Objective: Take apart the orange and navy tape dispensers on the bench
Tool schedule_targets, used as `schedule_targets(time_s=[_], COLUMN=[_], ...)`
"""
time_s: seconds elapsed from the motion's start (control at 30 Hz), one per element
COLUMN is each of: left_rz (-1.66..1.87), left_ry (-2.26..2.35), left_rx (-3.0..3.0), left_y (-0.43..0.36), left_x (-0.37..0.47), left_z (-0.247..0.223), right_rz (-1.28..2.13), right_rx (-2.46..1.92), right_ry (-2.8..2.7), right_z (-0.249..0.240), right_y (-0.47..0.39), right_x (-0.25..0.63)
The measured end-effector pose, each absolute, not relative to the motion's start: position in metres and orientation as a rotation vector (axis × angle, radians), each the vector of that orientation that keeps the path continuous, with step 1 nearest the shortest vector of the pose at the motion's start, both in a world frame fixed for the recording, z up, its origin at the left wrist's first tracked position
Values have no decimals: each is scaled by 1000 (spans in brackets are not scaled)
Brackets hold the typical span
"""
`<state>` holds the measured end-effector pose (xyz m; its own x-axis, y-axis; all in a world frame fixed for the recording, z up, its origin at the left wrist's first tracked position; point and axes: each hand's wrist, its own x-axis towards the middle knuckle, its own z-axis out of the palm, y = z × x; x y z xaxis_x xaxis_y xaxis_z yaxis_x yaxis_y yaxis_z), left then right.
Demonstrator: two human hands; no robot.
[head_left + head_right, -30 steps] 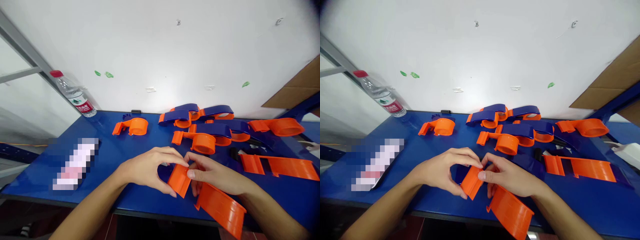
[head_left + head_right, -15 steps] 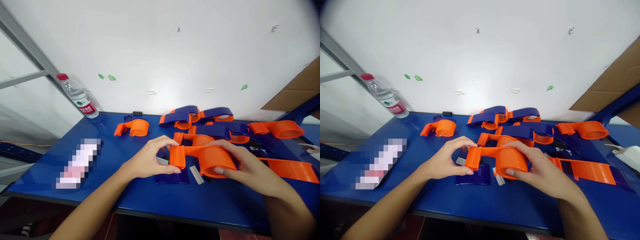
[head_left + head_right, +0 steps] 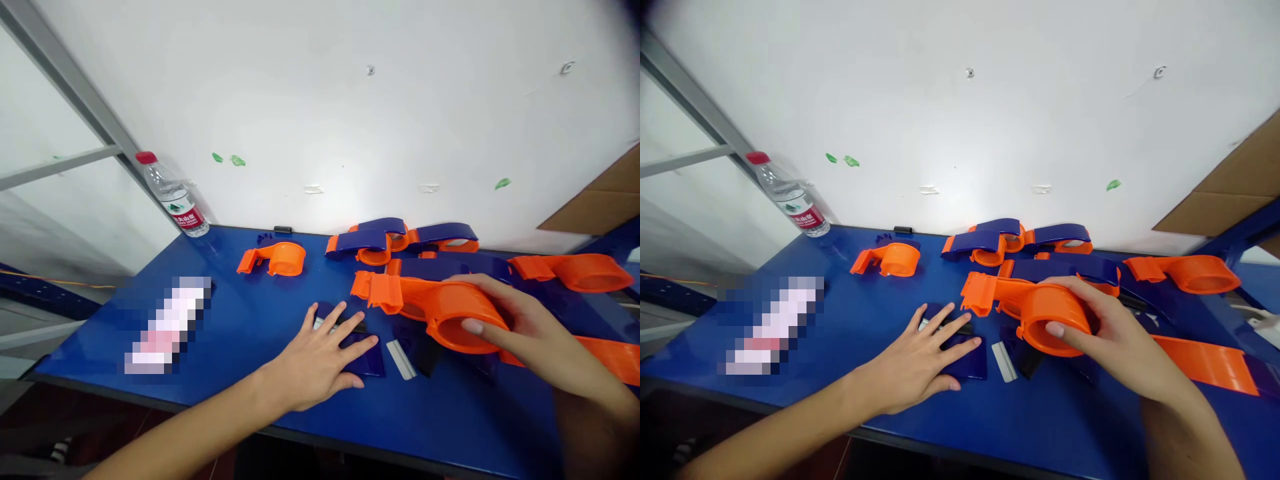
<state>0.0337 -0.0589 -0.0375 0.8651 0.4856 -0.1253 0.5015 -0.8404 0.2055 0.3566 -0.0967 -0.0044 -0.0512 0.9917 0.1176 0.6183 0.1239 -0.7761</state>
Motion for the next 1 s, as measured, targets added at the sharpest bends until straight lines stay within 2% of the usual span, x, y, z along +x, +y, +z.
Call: schedule_targets(time_s=[0.5, 0.8, 1.0], left_rz=[42, 123, 99], left_ry=[1208, 1181, 1250], left_rx=[2780, 2751, 2746], left_y=[6, 17, 13], left_x=[-63, -100, -115], left_z=[-53, -54, -53], right_rz=[881, 1105, 1056], right_rx=[-1512, -1394, -1312], right_ry=[-1950, -2056, -2112], right_z=[-7, -4, -7], right_y=[-94, -95, -92], right_x=[322, 277, 256])
